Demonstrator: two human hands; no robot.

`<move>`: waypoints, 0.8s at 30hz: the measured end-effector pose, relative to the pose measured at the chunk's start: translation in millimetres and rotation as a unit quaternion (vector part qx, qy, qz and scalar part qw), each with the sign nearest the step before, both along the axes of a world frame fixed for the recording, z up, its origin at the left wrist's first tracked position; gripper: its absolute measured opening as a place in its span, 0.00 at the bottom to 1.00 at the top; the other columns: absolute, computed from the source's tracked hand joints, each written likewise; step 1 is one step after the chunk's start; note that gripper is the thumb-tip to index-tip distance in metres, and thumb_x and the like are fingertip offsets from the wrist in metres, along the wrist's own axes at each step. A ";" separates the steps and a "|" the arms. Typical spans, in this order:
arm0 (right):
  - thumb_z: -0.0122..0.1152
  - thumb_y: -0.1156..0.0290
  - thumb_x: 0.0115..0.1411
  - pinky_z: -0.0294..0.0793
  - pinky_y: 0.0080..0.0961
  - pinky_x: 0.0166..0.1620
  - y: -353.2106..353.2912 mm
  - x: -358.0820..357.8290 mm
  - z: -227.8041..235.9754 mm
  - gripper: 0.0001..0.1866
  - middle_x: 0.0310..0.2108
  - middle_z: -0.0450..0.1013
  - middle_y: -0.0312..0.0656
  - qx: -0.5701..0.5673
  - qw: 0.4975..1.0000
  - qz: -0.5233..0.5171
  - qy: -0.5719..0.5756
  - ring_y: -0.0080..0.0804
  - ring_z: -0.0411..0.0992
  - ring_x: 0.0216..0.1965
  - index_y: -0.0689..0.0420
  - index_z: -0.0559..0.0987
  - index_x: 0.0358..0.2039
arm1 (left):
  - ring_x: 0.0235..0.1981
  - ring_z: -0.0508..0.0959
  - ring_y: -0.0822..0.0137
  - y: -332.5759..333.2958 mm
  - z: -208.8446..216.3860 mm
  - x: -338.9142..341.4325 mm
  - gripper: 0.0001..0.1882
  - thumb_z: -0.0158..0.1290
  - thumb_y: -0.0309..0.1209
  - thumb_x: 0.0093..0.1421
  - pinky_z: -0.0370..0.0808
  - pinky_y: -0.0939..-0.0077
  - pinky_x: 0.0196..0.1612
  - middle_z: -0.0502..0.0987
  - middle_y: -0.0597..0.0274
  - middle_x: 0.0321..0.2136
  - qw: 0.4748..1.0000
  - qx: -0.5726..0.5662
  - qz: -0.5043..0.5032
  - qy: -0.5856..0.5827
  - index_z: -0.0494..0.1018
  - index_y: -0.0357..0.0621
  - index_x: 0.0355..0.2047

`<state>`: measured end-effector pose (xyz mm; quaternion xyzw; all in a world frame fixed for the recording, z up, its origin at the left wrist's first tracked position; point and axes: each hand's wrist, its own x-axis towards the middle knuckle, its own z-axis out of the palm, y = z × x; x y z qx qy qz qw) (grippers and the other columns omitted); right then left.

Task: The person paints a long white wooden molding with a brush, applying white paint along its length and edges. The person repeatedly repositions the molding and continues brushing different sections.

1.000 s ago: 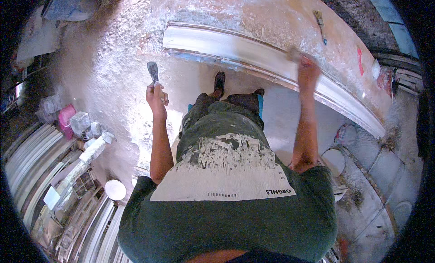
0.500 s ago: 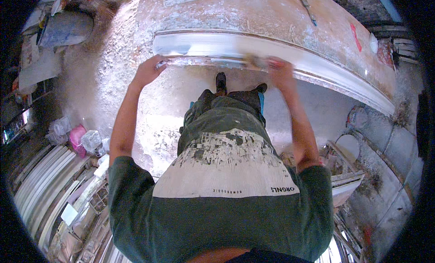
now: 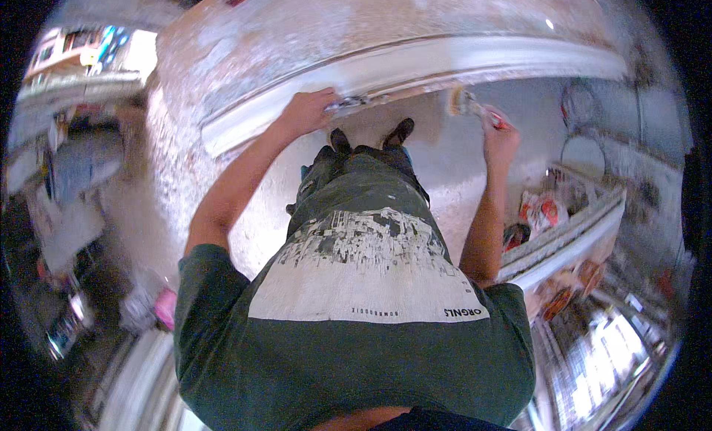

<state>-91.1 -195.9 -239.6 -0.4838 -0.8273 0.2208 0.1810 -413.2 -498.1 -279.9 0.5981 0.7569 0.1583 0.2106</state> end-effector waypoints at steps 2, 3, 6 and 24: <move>0.65 0.64 0.55 0.69 0.24 0.28 -12.2 -8.5 18.7 0.11 0.18 0.75 0.39 -0.052 0.996 -0.035 0.056 0.21 0.68 0.20 0.54 0.84 0.37 | 0.36 0.79 0.51 72.1 -2.8 21.2 0.14 0.51 0.36 0.57 0.77 0.55 0.35 0.76 0.56 0.38 1.000 -0.009 -0.017 0.021 0.72 0.50 0.43; 0.65 0.64 0.55 0.69 0.23 0.29 -15.2 -9.2 30.0 0.11 0.18 0.74 0.38 -0.076 0.992 -0.052 0.084 0.21 0.68 0.20 0.54 0.84 0.36 | 0.35 0.78 0.50 106.2 -4.1 31.6 0.13 0.51 0.37 0.57 0.77 0.55 0.35 0.76 0.56 0.37 0.999 -0.012 -0.026 0.030 0.72 0.50 0.42; 0.66 0.64 0.55 0.66 0.23 0.26 -7.6 6.9 45.4 0.11 0.16 0.70 0.36 -0.059 0.988 -0.100 0.100 0.18 0.64 0.19 0.55 0.84 0.36 | 0.35 0.79 0.49 189.7 -5.7 55.7 0.13 0.50 0.39 0.57 0.76 0.53 0.35 0.76 0.55 0.37 0.998 -0.004 -0.048 0.038 0.72 0.49 0.40; 0.67 0.65 0.54 0.62 0.21 0.25 259.8 134.1 22.8 0.12 0.17 0.69 0.31 -0.039 0.970 -0.192 0.142 0.17 0.61 0.20 0.57 0.84 0.36 | 0.39 0.79 0.51 579.1 -28.9 170.5 0.14 0.53 0.37 0.52 0.76 0.55 0.40 0.78 0.50 0.37 0.993 0.036 -0.092 0.067 0.76 0.43 0.36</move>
